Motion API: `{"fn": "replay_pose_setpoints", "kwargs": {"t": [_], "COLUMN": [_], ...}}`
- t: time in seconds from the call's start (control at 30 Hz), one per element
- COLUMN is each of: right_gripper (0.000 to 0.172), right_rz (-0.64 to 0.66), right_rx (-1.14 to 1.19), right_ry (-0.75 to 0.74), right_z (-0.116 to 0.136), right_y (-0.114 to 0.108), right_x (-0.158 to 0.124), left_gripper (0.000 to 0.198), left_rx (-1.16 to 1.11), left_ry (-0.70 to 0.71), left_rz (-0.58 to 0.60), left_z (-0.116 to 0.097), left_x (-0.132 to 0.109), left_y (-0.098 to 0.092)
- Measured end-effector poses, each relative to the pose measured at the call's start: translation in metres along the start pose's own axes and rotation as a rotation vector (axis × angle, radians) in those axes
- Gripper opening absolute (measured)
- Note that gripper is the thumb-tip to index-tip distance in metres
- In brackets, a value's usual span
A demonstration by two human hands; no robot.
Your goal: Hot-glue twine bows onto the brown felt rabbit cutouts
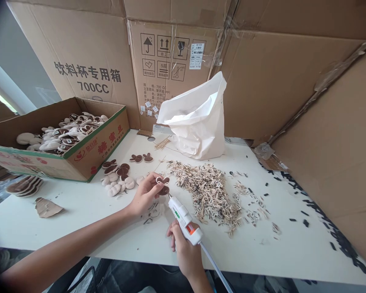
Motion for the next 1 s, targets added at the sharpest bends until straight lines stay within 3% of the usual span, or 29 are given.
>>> {"fn": "replay_pose_setpoints", "kwargs": {"t": [1.0], "right_gripper": [0.03], "right_rz": [-0.023], "right_rx": [0.009], "right_ry": [-0.023], "right_z": [-0.003], "right_y": [-0.0011], "right_x": [-0.0007], "left_gripper": [0.036], "left_rx": [-0.011], "left_ry": [0.02], "left_rz": [0.002], "left_z": [-0.0028], "left_x": [0.0013], "left_y": [-0.0009]}}
Point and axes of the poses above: each hand's wrist, its own x-axis towards the middle knuckle, its own y-axis out of the palm, z = x × y, the point moved 8 cm from there along x, towards the middle knuckle, and after that the axes turned 12 degrees about -x, right-handed, at the moved point
